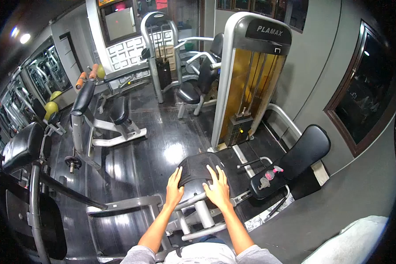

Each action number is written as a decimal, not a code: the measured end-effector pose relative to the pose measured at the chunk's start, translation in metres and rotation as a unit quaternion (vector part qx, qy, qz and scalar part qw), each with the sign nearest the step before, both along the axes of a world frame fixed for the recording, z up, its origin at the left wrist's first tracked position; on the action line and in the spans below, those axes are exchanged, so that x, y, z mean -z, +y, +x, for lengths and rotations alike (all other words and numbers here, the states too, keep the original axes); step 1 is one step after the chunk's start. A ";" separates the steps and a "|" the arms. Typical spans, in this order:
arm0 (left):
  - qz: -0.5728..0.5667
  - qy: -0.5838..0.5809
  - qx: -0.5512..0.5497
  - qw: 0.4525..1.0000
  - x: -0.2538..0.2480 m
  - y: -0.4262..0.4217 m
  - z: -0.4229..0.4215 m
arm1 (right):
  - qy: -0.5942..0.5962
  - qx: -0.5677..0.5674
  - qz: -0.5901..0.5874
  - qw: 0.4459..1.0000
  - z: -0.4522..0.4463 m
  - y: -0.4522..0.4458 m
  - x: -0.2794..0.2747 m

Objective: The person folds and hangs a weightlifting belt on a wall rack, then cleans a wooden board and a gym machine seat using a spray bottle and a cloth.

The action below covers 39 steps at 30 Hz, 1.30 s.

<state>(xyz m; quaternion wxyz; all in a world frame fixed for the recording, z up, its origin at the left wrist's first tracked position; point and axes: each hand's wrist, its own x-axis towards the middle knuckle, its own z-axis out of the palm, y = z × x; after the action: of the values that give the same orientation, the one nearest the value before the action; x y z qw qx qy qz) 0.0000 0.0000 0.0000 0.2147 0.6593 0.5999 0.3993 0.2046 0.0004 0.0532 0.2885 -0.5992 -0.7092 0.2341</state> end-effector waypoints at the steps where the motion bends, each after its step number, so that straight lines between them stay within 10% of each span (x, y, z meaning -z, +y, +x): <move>1: 0.017 0.004 -0.008 1.000 -0.005 -0.007 0.000 | 0.022 0.011 -0.014 1.000 -0.001 -0.005 -0.004; 9: 0.115 0.073 0.001 0.991 -0.033 -0.002 -0.001 | 0.001 0.056 -0.086 0.995 0.019 0.030 0.001; 21: 0.302 0.221 0.043 0.926 -0.148 -0.015 -0.022 | -0.009 0.227 0.141 0.964 0.047 -0.002 -0.028; 30: 0.394 0.166 0.004 0.904 -0.219 -0.071 -0.064 | 0.041 0.326 0.211 0.921 0.124 -0.044 0.007; 39: 0.304 0.087 0.035 0.948 -0.235 -0.122 -0.097 | -0.008 0.366 0.156 0.917 0.179 -0.130 -0.096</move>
<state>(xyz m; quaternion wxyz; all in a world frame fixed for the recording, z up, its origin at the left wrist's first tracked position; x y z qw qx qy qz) -0.0971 -0.1216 0.2349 -0.0350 0.7459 0.4434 0.4958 0.3836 -0.1299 0.1492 0.4380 -0.7661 -0.4704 -0.0068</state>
